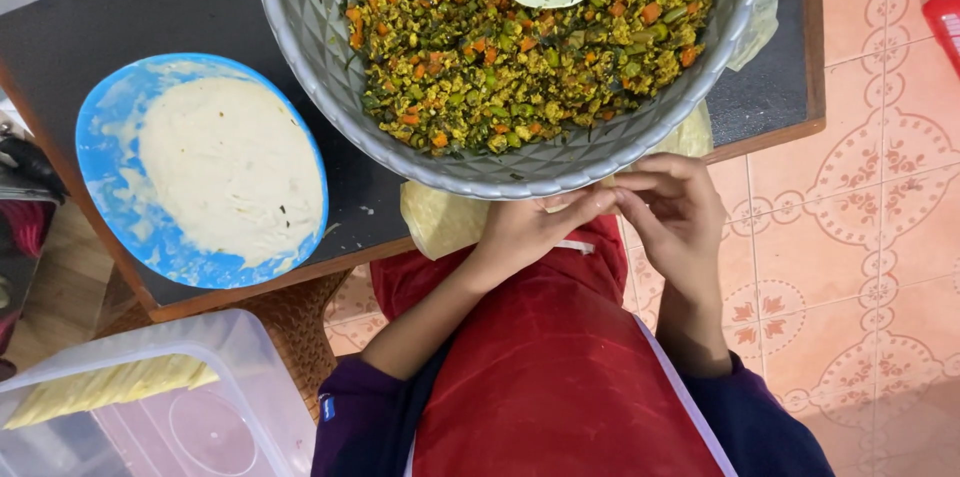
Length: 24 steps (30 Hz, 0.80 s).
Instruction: The person folds triangular pastry sheets into cones, fills them with a vegetable mixture using a spoon, seals the edges with a white paste, and places the finished samosas into a clear plastic container. The process is repeated multiple times throughout the clip.
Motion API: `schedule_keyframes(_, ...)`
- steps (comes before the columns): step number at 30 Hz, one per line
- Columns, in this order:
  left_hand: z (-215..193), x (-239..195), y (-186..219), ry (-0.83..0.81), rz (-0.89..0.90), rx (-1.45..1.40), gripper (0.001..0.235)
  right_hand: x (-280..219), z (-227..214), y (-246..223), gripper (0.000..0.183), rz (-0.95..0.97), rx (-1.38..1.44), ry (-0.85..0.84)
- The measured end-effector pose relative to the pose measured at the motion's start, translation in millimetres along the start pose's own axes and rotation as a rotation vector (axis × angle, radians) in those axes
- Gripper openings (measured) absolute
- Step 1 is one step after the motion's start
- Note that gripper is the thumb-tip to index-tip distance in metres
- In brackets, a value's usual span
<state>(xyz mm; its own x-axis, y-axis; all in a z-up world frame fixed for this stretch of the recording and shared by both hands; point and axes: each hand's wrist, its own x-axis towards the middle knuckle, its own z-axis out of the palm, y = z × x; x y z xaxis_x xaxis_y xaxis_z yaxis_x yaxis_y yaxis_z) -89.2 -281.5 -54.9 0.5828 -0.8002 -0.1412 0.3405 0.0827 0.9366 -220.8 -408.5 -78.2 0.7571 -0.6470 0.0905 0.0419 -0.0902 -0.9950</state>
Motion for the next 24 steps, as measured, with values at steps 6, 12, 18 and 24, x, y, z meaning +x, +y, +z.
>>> schedule_keyframes(6,-3,2,5,-0.015,-0.045,-0.062,0.013,-2,3,9,0.035,0.121,0.08,0.019)
schedule_keyframes(12,-17,-10,-33,0.132,0.071,0.103,0.025,6,-10,23,0.037,-0.107,-0.007,0.052)
schedule_keyframes(18,-94,-94,50,0.179,-0.148,0.439,0.036,29,15,4,0.051,-0.326,-0.736,0.005)
schedule_keyframes(24,-200,-251,85,0.32,0.391,0.592,0.022,23,25,-7,0.063,-0.349,-0.856,-0.052)
